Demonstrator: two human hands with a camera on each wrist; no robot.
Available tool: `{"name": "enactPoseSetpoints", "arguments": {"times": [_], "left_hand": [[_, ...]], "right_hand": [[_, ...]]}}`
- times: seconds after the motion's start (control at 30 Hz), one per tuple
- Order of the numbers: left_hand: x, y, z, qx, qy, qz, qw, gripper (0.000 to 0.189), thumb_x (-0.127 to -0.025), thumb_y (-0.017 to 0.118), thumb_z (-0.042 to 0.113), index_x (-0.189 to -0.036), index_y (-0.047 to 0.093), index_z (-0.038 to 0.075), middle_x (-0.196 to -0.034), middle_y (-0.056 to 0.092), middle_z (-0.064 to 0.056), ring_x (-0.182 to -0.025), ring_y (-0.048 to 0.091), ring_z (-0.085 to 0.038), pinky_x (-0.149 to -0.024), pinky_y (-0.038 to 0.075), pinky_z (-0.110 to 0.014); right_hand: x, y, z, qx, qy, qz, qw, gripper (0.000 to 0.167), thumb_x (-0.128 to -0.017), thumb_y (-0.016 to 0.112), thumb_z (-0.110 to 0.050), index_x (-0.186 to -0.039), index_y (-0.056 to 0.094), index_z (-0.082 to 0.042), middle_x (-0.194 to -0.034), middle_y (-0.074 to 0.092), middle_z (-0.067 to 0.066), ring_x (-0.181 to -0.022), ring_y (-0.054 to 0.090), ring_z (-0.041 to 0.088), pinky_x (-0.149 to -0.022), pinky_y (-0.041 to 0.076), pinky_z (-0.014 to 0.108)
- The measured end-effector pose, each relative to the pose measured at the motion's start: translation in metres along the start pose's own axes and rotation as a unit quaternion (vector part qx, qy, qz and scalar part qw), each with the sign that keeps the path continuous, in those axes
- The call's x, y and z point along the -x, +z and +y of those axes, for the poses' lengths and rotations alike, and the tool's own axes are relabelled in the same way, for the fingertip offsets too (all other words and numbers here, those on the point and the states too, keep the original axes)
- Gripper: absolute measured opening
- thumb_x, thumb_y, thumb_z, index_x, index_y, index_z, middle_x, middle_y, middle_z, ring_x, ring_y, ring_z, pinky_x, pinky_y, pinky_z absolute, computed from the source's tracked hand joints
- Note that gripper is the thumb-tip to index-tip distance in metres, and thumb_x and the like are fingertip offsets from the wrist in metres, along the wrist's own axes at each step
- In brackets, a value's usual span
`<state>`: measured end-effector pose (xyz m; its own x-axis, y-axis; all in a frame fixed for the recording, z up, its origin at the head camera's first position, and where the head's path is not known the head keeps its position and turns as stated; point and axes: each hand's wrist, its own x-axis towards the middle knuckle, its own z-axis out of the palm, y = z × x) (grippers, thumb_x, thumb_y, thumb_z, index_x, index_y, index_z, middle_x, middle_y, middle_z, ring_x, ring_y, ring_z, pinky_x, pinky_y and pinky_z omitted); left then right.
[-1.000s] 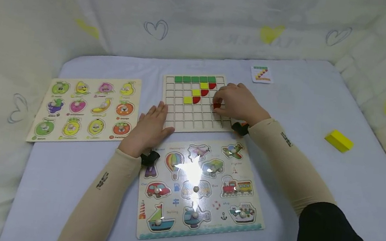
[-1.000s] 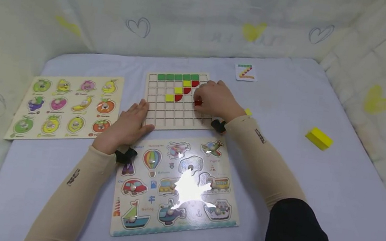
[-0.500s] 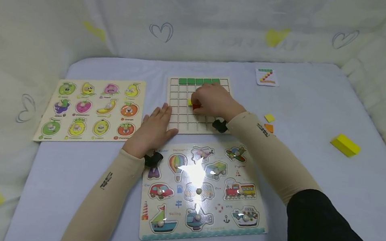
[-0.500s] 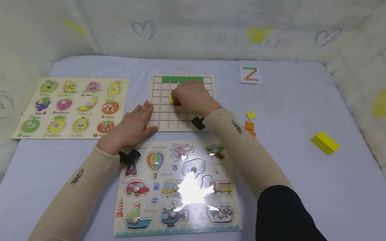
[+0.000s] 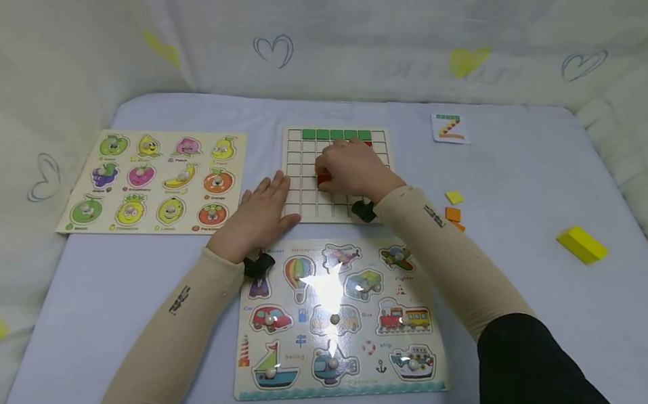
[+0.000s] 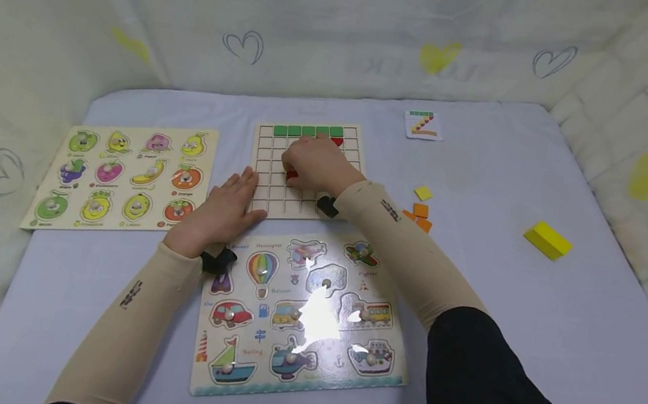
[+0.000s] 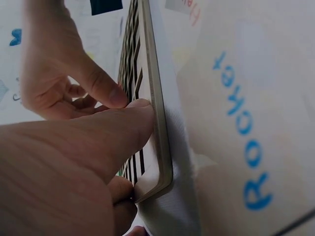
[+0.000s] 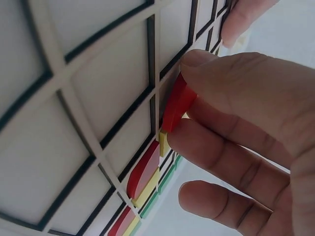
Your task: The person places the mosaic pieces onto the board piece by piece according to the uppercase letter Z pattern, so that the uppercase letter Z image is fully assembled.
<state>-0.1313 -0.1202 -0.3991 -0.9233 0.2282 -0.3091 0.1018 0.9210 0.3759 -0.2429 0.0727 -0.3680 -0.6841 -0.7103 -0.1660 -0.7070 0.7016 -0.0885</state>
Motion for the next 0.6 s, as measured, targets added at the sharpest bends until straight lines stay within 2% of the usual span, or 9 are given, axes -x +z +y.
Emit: {"name": "enactPoseSetpoints", "arguments": {"times": [0.17,0.37,0.6], "left_hand": [[-0.001,0.000,0.000,0.002,0.000,-0.001,1.0000,0.086,-0.107,0.052,0.047,-0.168,0.007,0.007,-0.177,0.000,-0.010,-0.165,0.005,-0.036,-0.131,0.012,-0.062],[-0.001,0.000,0.000,-0.001,0.000,-0.004,1.0000,0.086,-0.107,0.052,0.047,-0.168,0.006,0.006,-0.177,0.000,-0.011,-0.165,0.005,-0.036,-0.131,0.012,-0.063],[0.000,0.000,0.000,0.002,-0.003,-0.002,1.0000,0.087,-0.107,0.053,0.047,-0.168,0.006,0.006,-0.177,0.000,-0.010,-0.165,0.005,-0.036,-0.131,0.011,-0.063]], "right_hand": [[0.000,0.000,-0.001,0.001,-0.001,-0.001,1.0000,0.018,-0.094,0.078,-0.035,-0.097,0.077,-0.018,-0.094,0.073,-0.001,-0.097,0.061,0.022,-0.103,0.047,0.050],[0.009,-0.006,0.003,-0.019,0.016,-0.006,0.9997,0.022,-0.093,0.079,-0.036,-0.105,0.079,-0.017,-0.103,0.075,-0.001,-0.100,0.063,0.022,-0.105,0.047,0.051],[0.032,-0.008,0.031,-0.045,0.037,0.004,0.9983,0.017,-0.093,0.078,-0.033,-0.099,0.081,-0.016,-0.097,0.078,0.000,-0.094,0.066,0.022,-0.095,0.049,0.047]]}}
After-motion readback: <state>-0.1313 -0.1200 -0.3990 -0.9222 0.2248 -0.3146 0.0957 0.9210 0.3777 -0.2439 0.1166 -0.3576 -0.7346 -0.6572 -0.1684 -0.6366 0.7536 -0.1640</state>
